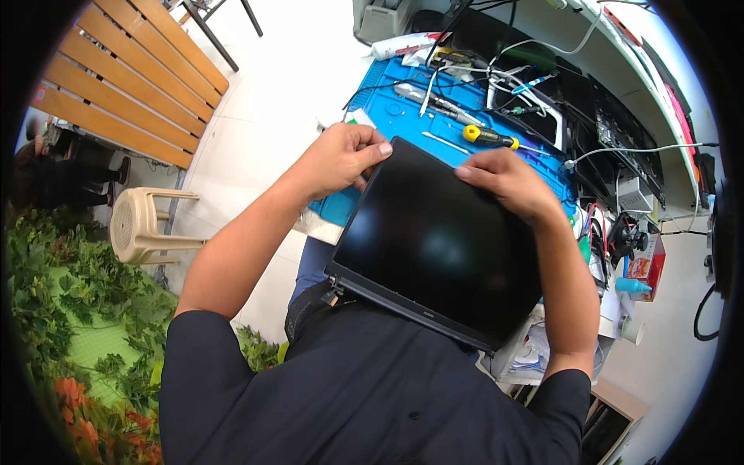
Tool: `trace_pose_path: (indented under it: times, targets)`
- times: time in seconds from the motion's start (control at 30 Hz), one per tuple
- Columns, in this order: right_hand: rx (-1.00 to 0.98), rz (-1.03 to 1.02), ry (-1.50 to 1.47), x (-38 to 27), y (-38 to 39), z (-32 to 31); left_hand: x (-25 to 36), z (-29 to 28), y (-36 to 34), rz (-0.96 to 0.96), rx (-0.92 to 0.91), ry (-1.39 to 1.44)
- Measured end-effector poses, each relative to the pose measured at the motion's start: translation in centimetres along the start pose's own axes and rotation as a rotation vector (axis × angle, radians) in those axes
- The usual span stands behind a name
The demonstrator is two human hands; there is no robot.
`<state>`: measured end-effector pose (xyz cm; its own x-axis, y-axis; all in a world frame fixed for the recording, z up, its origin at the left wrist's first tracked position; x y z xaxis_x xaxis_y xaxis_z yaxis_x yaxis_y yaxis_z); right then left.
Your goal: The person removes a bezel and screen from a laptop chassis using a tool and then handles the internal components by lifting the laptop body.
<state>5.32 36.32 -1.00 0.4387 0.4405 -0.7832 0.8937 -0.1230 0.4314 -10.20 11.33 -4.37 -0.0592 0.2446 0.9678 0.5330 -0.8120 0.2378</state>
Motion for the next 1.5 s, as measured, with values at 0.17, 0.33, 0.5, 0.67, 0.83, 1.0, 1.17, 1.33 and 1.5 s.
trace_pose_path:
  times: [0.17,0.33,0.5,0.67,0.83,1.0,1.17,1.33,1.5]
  targets:
    - [-0.014,0.061,0.054,5.2,6.0,-3.8,0.0,0.0,0.0,0.024,0.033,-0.028]
    - [0.056,0.123,-0.02,10.5,11.7,-6.4,-0.2,-0.6,-0.2,0.017,0.045,-0.041]
    - [0.216,0.058,-0.121,10.8,12.4,-6.1,0.7,-0.6,-0.1,0.017,0.093,-0.042]
    - [0.4,0.016,-0.107,10.0,13.5,-7.2,2.1,0.0,1.4,0.066,0.177,-0.047]
    - [0.56,-0.03,-0.25,8.8,15.0,-7.6,2.8,0.4,1.7,0.142,0.176,0.065]
    - [0.49,-0.039,-0.674,11.5,15.1,-7.8,3.0,-1.7,-0.3,0.08,0.15,0.164]
    - [0.627,-0.027,-0.662,13.2,12.7,-7.0,0.9,-2.9,-2.8,-0.043,0.105,0.194]
    - [0.65,-0.017,-0.538,15.0,10.6,-7.9,0.1,-3.3,-4.4,-0.087,0.091,0.21]
    - [0.647,-0.003,-0.453,15.5,9.7,-8.1,0.6,-2.0,-3.9,-0.119,0.156,0.197]
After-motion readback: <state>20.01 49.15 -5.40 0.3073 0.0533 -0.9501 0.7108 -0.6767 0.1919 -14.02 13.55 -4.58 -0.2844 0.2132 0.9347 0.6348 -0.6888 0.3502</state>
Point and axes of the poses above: each hand's wrist, its own y-axis away from the middle knuckle, its own z-axis out of the palm, x = y × z, the point moved 3 cm from there along -y, towards the middle knuckle, and after that the axes turned 1 degree about z, right-handed, at the moved point
